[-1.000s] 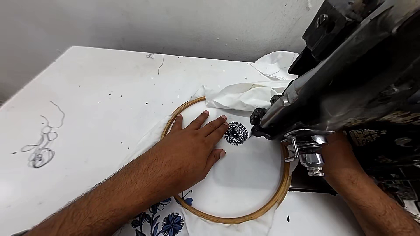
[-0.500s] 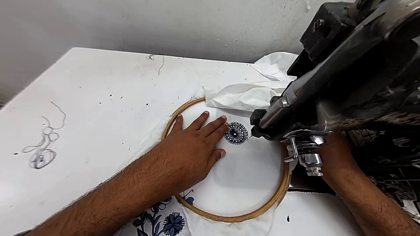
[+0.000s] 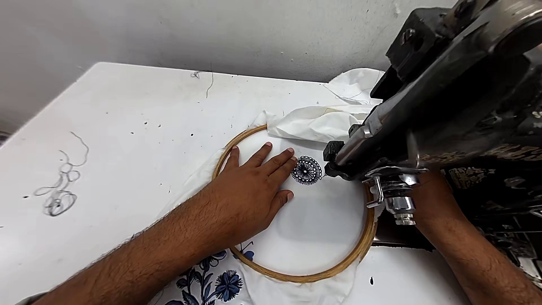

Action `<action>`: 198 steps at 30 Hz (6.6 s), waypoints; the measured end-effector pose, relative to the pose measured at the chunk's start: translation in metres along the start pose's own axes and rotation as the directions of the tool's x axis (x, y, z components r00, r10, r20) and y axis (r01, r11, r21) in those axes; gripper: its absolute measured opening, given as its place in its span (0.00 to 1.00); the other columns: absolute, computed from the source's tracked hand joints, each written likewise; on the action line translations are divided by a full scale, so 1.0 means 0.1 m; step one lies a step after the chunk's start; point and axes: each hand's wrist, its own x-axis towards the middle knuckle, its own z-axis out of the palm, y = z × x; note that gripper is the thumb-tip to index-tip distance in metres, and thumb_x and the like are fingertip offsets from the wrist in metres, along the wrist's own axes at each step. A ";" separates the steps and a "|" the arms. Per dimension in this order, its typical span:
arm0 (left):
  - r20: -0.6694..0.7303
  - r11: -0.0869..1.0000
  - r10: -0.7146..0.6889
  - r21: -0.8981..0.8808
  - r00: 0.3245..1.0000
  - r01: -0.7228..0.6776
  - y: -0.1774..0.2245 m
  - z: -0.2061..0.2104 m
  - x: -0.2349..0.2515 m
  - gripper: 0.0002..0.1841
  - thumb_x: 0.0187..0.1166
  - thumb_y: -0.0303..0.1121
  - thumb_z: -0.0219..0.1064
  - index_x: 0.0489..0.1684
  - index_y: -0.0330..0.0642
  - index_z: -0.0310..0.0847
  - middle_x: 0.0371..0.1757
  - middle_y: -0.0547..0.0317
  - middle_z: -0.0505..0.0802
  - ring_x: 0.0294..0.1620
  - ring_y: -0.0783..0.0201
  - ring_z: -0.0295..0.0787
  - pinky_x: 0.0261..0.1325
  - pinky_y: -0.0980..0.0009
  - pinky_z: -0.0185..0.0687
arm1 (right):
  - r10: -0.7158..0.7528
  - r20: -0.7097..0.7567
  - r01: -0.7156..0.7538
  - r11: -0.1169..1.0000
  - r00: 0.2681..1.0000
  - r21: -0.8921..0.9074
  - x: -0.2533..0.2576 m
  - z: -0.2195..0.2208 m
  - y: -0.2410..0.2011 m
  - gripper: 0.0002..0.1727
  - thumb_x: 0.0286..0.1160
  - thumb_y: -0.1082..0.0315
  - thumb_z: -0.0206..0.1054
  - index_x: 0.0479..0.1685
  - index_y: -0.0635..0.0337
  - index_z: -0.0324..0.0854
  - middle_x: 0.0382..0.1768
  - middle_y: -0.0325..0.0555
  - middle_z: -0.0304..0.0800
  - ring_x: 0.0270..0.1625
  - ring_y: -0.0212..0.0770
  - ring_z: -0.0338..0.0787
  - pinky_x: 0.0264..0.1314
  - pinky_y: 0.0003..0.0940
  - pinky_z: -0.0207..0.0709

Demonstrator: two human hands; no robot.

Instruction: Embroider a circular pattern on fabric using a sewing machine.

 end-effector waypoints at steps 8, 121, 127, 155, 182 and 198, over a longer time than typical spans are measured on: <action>0.028 1.000 0.001 -0.001 1.000 -0.001 0.01 -0.03 -0.03 0.33 0.91 0.57 0.39 0.94 0.56 0.59 0.94 0.69 0.63 0.95 0.50 0.53 0.82 0.23 0.50 | 0.030 0.014 -0.029 0.998 0.999 -0.047 -0.04 -0.01 -0.05 0.11 0.60 0.72 0.79 0.40 0.63 0.83 0.33 0.50 0.87 0.38 0.41 0.88 0.41 0.45 0.79; -0.040 0.999 0.036 -0.027 0.999 -0.037 -0.04 0.07 0.11 0.33 0.92 0.56 0.35 0.94 0.55 0.59 0.94 0.69 0.63 0.96 0.51 0.51 0.85 0.23 0.43 | 0.041 -0.019 -0.041 0.999 0.999 0.021 0.04 -0.03 -0.03 0.14 0.67 0.65 0.72 0.50 0.61 0.83 0.43 0.46 0.86 0.49 0.32 0.86 0.52 0.36 0.78; 0.005 0.999 0.028 -0.018 1.000 -0.028 -0.05 0.02 0.08 0.34 0.92 0.57 0.35 0.94 0.57 0.58 0.95 0.70 0.62 0.96 0.52 0.50 0.85 0.23 0.44 | 0.053 -0.029 -0.053 0.999 0.998 -0.001 0.01 0.00 0.00 0.13 0.65 0.66 0.71 0.46 0.63 0.83 0.40 0.51 0.87 0.46 0.40 0.88 0.49 0.46 0.79; -0.060 0.998 0.045 -0.041 0.997 -0.047 -0.04 0.10 0.14 0.33 0.92 0.56 0.35 0.94 0.55 0.60 0.94 0.70 0.64 0.96 0.52 0.51 0.85 0.23 0.42 | 0.011 -0.047 -0.013 1.000 0.999 -0.028 0.06 -0.01 0.04 0.14 0.65 0.64 0.72 0.46 0.61 0.83 0.41 0.47 0.86 0.47 0.35 0.86 0.49 0.38 0.78; -0.064 0.997 0.056 -0.042 0.996 -0.058 -0.02 0.11 0.15 0.33 0.93 0.55 0.34 0.94 0.54 0.60 0.94 0.69 0.63 0.96 0.52 0.50 0.85 0.22 0.40 | -0.055 -0.051 0.051 0.996 0.997 -0.068 0.07 -0.03 0.06 0.15 0.68 0.63 0.72 0.47 0.63 0.83 0.43 0.53 0.87 0.50 0.42 0.88 0.51 0.46 0.78; -0.025 0.998 0.049 -0.045 0.998 -0.050 -0.03 0.06 0.12 0.33 0.92 0.56 0.35 0.94 0.55 0.59 0.94 0.70 0.63 0.96 0.52 0.50 0.86 0.23 0.40 | 0.001 -0.045 -0.003 0.999 0.999 -0.045 0.02 -0.03 0.04 0.14 0.67 0.67 0.71 0.48 0.66 0.83 0.44 0.57 0.88 0.52 0.48 0.88 0.51 0.52 0.78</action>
